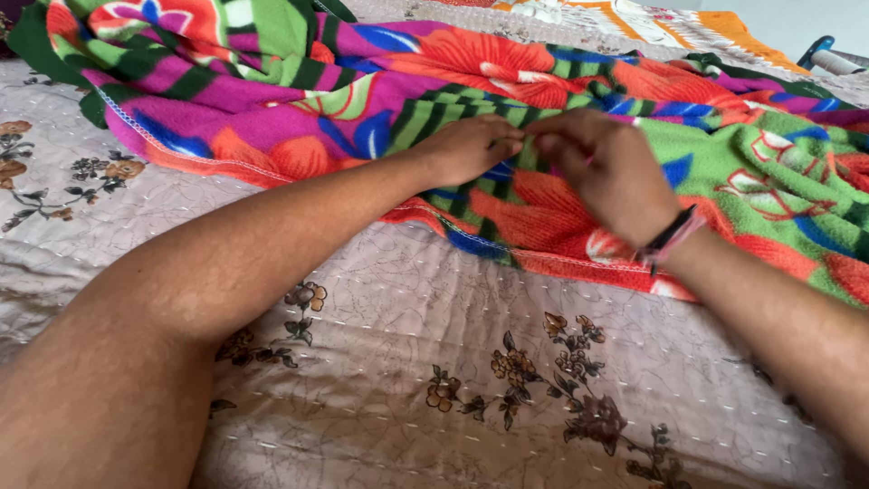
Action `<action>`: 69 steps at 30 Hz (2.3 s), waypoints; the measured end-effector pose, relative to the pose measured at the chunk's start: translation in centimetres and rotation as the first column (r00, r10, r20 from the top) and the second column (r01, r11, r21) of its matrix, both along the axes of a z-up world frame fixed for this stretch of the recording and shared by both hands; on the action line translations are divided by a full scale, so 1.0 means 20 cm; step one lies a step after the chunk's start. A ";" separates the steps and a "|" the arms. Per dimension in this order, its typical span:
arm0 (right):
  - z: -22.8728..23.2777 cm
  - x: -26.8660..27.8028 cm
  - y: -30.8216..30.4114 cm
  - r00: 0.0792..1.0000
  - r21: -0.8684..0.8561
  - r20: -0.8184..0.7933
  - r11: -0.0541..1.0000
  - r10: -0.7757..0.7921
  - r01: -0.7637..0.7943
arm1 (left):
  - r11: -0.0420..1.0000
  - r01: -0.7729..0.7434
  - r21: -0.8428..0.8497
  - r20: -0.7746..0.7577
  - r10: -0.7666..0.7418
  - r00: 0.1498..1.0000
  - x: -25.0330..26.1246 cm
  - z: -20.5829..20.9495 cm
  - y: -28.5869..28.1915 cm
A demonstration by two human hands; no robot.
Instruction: The person folds a colorful floral blanket on a bed. They smooth the fabric, fold it in half, then fold it again into a compact rectangle, and finally place it on the bed.
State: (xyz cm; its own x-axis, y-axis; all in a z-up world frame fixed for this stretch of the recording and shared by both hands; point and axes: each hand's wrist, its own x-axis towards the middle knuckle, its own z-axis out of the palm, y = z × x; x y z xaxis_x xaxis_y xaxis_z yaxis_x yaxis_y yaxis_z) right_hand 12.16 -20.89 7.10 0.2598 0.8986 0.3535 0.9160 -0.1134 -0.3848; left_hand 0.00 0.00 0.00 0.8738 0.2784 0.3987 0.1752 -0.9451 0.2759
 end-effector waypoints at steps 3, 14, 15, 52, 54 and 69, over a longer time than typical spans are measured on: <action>-0.18 0.18 -0.04 0.981 -0.014 0.189 0.999 -0.036 0.039 | 1.000 0.025 0.015 0.021 -0.025 0.999 0.05 -0.06 0.05; -0.27 0.51 -0.09 0.906 -0.279 0.310 0.883 -0.289 0.378 | 0.982 -0.171 0.076 -0.295 0.186 0.937 -0.43 0.07 0.37; -0.24 0.51 -0.08 0.891 -0.279 0.299 0.862 -0.341 0.423 | 0.974 -0.214 0.070 -0.287 0.225 0.931 -0.41 0.09 0.34; -0.35 0.31 0.03 0.913 -0.304 0.408 0.941 -0.015 0.151 | 0.986 -0.159 0.056 -0.411 0.168 0.896 -0.01 0.05 -0.26; -0.31 0.32 0.04 0.918 -0.299 0.394 0.938 -0.048 0.177 | 0.981 -0.186 0.049 -0.413 0.190 0.891 0.00 0.08 -0.26; -0.31 0.31 0.03 0.909 -0.322 0.417 0.934 -0.009 0.157 | 0.983 -0.177 0.041 -0.394 0.179 0.902 0.00 0.04 -0.27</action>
